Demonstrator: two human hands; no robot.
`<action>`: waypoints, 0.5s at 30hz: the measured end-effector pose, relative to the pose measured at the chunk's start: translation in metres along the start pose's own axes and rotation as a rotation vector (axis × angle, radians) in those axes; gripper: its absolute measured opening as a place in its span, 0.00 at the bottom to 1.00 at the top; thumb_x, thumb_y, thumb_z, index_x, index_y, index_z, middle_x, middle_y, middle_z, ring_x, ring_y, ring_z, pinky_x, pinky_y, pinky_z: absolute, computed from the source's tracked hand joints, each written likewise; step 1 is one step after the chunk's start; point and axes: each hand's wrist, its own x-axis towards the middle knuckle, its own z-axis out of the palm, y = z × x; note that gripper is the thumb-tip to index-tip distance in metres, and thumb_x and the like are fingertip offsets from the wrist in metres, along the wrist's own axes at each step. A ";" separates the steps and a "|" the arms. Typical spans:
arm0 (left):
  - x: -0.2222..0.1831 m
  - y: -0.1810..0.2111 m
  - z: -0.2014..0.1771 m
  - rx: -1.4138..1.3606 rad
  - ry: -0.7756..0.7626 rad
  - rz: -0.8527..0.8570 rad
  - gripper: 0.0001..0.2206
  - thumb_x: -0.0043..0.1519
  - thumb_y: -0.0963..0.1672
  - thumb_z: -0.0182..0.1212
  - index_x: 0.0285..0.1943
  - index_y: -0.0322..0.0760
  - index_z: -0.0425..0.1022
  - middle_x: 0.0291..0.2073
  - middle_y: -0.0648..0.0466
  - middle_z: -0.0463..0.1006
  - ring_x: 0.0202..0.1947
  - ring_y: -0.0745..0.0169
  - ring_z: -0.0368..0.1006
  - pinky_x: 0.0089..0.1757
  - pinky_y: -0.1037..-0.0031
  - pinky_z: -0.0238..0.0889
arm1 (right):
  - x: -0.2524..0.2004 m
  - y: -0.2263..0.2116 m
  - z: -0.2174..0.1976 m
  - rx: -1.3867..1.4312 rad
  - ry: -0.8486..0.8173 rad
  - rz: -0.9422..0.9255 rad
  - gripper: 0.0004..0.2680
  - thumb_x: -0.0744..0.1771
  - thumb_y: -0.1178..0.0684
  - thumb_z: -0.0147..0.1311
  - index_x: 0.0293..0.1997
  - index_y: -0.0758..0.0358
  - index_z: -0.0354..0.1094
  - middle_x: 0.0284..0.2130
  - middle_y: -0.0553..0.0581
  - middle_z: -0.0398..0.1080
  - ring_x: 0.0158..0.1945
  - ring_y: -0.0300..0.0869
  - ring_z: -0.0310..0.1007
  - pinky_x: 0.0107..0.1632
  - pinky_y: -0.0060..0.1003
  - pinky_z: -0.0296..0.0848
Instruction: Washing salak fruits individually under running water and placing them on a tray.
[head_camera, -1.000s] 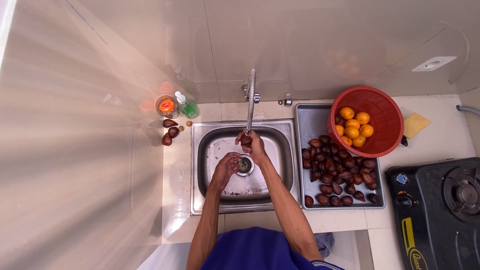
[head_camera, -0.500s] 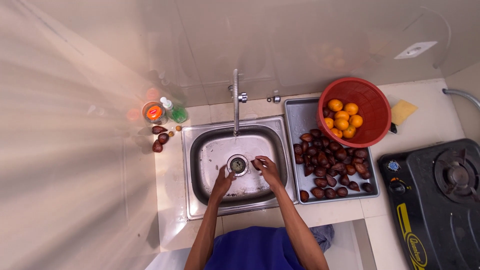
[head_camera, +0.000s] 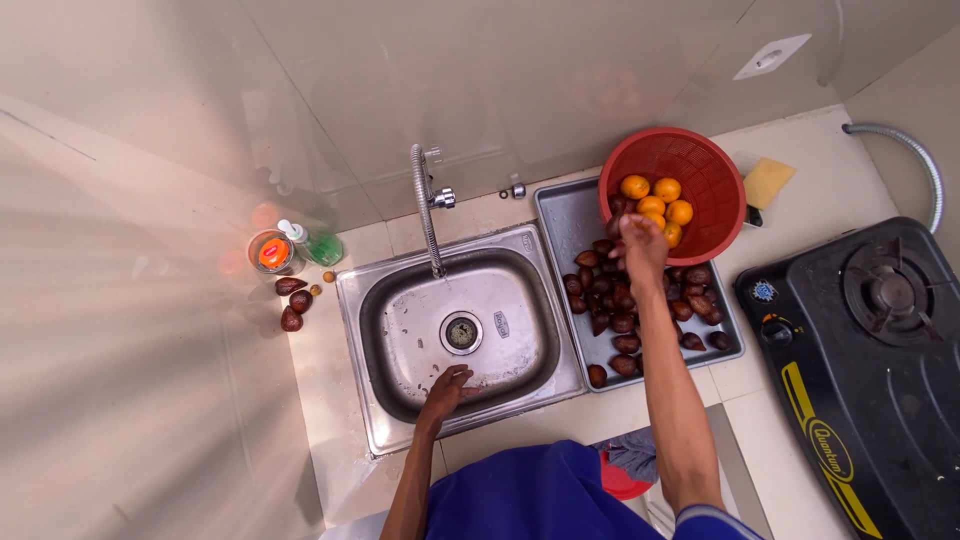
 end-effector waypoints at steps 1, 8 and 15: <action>0.000 0.001 0.000 0.001 -0.003 -0.001 0.23 0.68 0.49 0.54 0.71 0.37 0.63 0.60 0.43 0.73 0.48 0.50 0.80 0.46 0.70 0.71 | 0.028 0.017 -0.007 -0.001 0.003 0.001 0.15 0.70 0.45 0.60 0.58 0.61 0.65 0.42 0.60 0.66 0.24 0.43 0.77 0.21 0.33 0.75; -0.002 0.001 -0.003 -0.016 0.005 0.015 0.25 0.68 0.49 0.52 0.72 0.33 0.62 0.62 0.40 0.73 0.51 0.47 0.79 0.50 0.65 0.70 | 0.100 0.042 -0.028 -0.670 0.247 0.025 0.12 0.64 0.35 0.68 0.40 0.41 0.70 0.35 0.43 0.77 0.35 0.40 0.78 0.38 0.40 0.72; 0.006 -0.002 -0.005 -0.041 0.020 -0.013 0.24 0.68 0.49 0.52 0.72 0.35 0.62 0.61 0.43 0.75 0.49 0.48 0.81 0.49 0.67 0.70 | 0.092 0.028 -0.026 -0.758 0.118 0.067 0.11 0.65 0.38 0.67 0.41 0.46 0.71 0.38 0.49 0.78 0.39 0.46 0.78 0.43 0.44 0.71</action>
